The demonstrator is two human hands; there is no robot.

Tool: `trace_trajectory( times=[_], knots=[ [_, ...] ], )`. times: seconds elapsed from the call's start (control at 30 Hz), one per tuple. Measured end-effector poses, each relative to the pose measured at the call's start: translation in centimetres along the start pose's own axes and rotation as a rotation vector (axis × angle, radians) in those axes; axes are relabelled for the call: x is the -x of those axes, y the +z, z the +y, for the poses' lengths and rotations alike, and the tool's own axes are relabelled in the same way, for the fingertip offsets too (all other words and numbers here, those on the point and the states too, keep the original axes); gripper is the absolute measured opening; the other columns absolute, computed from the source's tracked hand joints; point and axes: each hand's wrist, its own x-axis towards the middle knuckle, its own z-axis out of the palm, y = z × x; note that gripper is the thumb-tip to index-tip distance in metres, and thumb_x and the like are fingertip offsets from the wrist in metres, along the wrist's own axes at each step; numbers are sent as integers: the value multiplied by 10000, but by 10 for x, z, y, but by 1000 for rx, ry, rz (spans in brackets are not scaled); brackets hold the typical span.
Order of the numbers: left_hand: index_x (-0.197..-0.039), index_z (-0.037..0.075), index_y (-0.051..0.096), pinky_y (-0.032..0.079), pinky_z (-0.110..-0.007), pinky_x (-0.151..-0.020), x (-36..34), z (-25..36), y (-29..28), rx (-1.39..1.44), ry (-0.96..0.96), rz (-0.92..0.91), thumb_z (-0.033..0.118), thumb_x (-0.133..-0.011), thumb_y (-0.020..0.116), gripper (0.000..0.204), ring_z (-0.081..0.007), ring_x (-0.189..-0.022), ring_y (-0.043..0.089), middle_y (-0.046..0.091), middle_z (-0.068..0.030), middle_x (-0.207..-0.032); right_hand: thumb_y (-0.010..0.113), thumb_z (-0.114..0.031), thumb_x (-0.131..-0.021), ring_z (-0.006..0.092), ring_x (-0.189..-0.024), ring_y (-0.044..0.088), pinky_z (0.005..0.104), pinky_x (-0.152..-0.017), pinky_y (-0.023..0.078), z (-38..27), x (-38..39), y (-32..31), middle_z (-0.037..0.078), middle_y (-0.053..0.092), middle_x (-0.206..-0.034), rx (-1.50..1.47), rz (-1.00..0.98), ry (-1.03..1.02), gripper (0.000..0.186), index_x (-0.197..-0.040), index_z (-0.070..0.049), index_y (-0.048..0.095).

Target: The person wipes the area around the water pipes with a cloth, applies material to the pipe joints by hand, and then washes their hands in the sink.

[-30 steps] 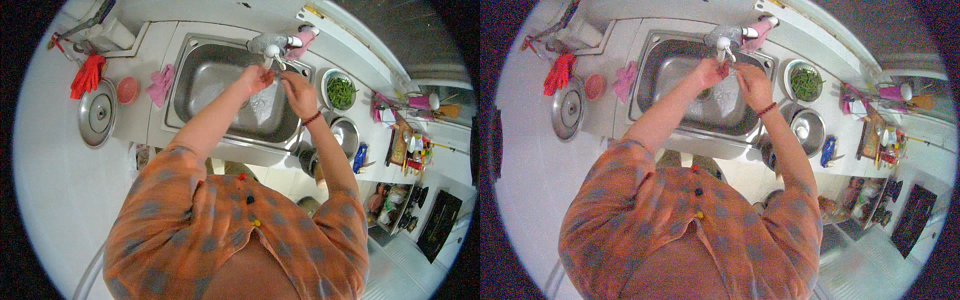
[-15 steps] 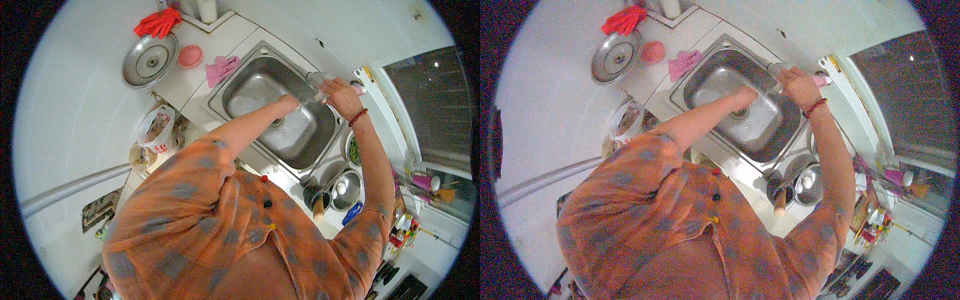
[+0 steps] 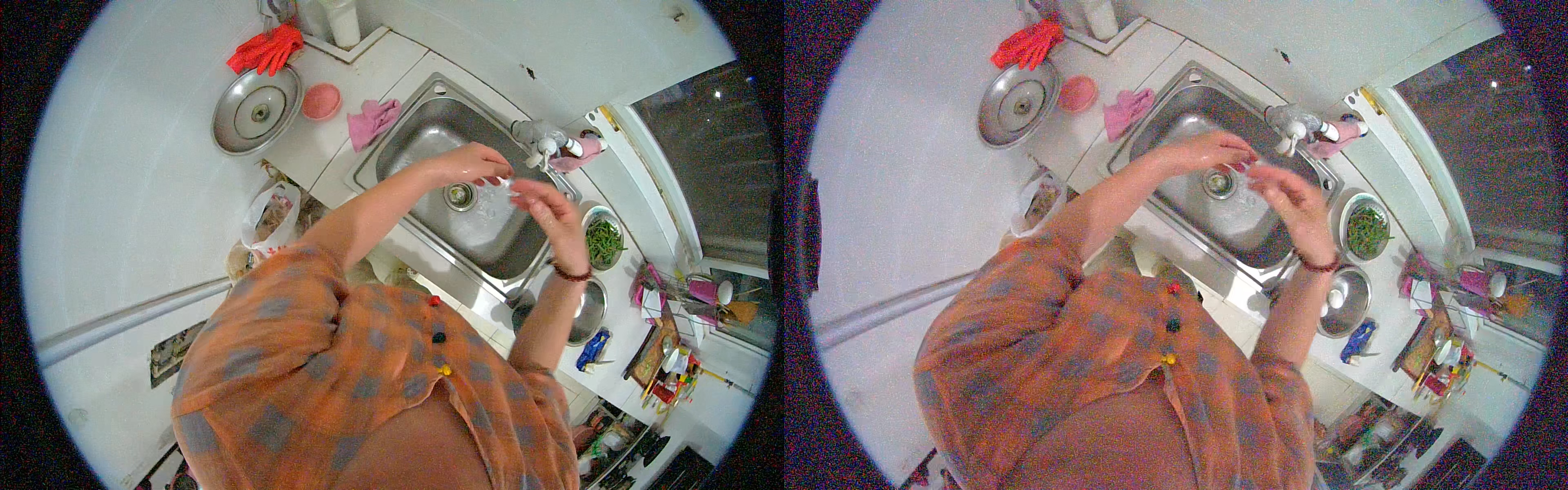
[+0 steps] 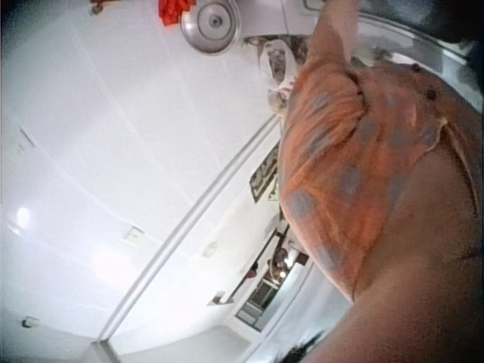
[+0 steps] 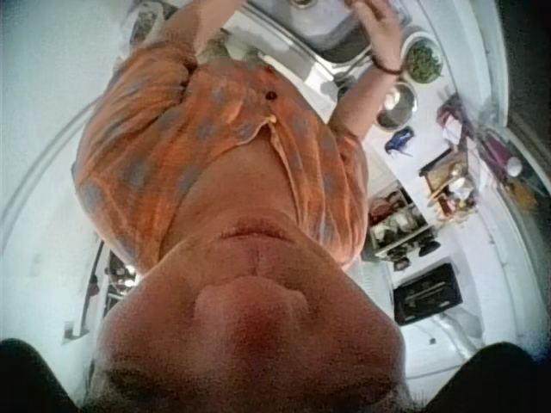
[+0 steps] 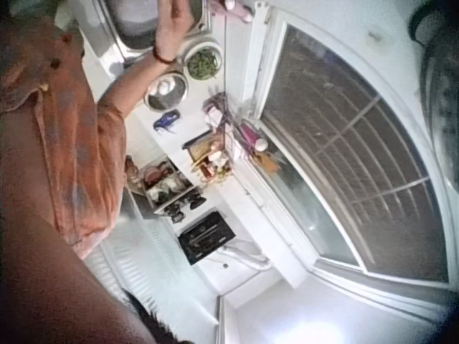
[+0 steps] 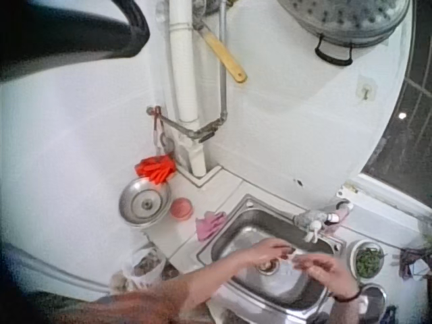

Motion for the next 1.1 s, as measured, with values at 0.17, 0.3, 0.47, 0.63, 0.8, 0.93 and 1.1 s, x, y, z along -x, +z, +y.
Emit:
trace_trajectory(
  times=[0.17, 0.3, 0.47, 0.63, 0.8, 0.93, 1.1],
  knots=[
    [-1195, 154, 543, 443, -412, -857, 12, -92, 6, -1479, -205, 272, 380, -825, 565, 435, -251, -990, 589, 571, -110, -1186, 584, -357, -853, 192, -909, 619, 300, -826, 454, 270, -22, -2, 103, 653, -944, 710, 519, 337, 394, -1027, -6, 626],
    [-1178, 136, 561, 432, -396, -899, 19, -61, -6, -1039, -169, -181, 358, -829, 567, 414, -255, -1010, 584, 587, -133, -1152, 558, -400, -869, 174, -958, 596, 286, -827, 443, 179, -4, 21, 86, 630, -1046, 49, 506, 325, 448, -1106, -23, 601],
    [-1160, 19, 555, 443, -338, -907, 44, 65, -2, -52, 65, -473, 283, -848, 566, 409, -260, -1034, 581, 600, -134, -1129, 471, -451, -894, 281, -1063, 558, 455, -942, 418, 29, 27, 46, 196, 481, -1260, -581, 215, -348, 599, -1273, 8, 397],
    [-1171, 95, 564, 383, -394, -977, 33, -73, -63, -1131, 74, -82, 313, -813, 593, 421, -294, -1152, 498, 501, -168, -1262, 544, -361, -856, 315, -1010, 576, 447, -881, 432, 179, -11, 100, 203, 577, -1143, 819, 811, 761, 490, -1220, -36, 510],
    [-1049, 113, 626, 427, -387, -892, 155, -129, -79, -1011, -2, 54, 284, -790, 608, 310, -311, -1022, 553, 578, -158, -1102, 588, -311, -828, 289, -795, 649, 353, -699, 505, 227, 39, 200, 177, 660, -863, 410, 915, 272, 313, -1020, -69, 635],
    [-989, 56, 631, 464, -393, -775, 126, -108, -113, -845, 116, 268, 202, -802, 577, 242, -318, -852, 583, 603, -169, -943, 597, -294, -817, 293, -1014, 572, 383, -836, 474, 187, -90, 175, 140, 554, -1173, 791, 559, 119, 356, -1138, -142, 574],
    [-924, 57, 628, 459, -424, -727, 158, -129, -159, -813, 32, 456, 134, -789, 543, 177, -334, -817, 568, 574, -155, -880, 638, -236, -767, 302, -984, 561, 381, -845, 461, 156, -226, 217, 141, 553, -1146, 1174, 372, -221, 425, -1173, -145, 551]
  ],
)
